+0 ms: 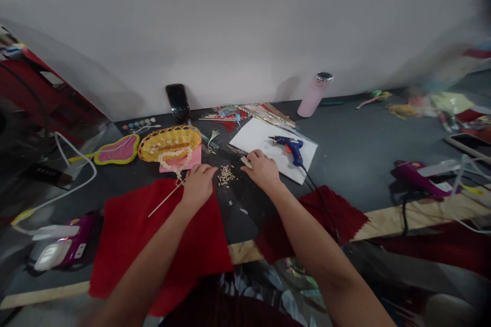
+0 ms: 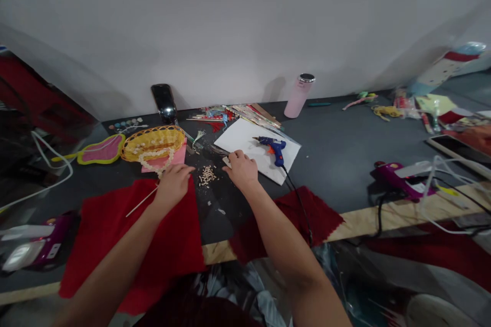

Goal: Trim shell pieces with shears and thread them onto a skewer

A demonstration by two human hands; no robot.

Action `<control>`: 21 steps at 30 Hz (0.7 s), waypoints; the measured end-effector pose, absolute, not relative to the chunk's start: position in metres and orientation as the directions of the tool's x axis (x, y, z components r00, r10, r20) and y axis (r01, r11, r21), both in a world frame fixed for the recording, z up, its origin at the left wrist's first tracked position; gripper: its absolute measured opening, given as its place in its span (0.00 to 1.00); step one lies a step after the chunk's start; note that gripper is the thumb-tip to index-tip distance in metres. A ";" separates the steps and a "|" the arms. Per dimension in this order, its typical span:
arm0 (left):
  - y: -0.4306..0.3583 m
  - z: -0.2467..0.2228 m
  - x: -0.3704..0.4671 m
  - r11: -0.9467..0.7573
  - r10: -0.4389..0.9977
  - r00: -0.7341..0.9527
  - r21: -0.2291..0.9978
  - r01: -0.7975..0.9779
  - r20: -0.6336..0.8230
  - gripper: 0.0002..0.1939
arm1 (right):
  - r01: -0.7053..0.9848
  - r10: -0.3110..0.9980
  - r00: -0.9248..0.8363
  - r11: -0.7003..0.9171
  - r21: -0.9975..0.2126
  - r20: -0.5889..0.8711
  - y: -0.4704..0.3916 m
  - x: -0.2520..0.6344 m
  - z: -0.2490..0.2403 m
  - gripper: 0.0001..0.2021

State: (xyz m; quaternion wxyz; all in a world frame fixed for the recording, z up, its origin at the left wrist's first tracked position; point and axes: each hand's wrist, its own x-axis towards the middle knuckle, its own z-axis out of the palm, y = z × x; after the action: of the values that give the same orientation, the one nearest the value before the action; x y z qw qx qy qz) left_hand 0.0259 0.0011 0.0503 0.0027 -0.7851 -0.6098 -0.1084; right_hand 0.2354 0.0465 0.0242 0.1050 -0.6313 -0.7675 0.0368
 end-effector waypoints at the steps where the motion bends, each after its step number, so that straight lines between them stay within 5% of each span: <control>1: 0.000 0.052 0.018 -0.231 0.960 0.206 0.121 0.965 0.191 0.16 | 0.960 0.976 -0.183 0.203 -0.191 0.117 0.047 0.236 0.023 0.16; 10: 0.002 0.033 -0.039 -0.097 0.984 0.098 -0.012 0.995 0.146 0.10 | 0.959 0.974 -0.193 0.213 -0.188 0.121 0.047 0.234 0.023 0.15; 21: 0.004 0.070 -0.021 -0.057 0.996 0.034 0.328 0.943 0.077 0.10 | 0.960 0.974 -0.195 0.213 -0.183 0.114 0.045 0.233 0.028 0.15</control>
State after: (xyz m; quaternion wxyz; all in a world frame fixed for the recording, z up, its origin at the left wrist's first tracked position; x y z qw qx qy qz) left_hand -0.0210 0.0041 0.0700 -0.0934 -0.7128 -0.6803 -0.1429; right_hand 0.2334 0.0455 0.0280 0.1024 -0.6261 -0.7721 0.0354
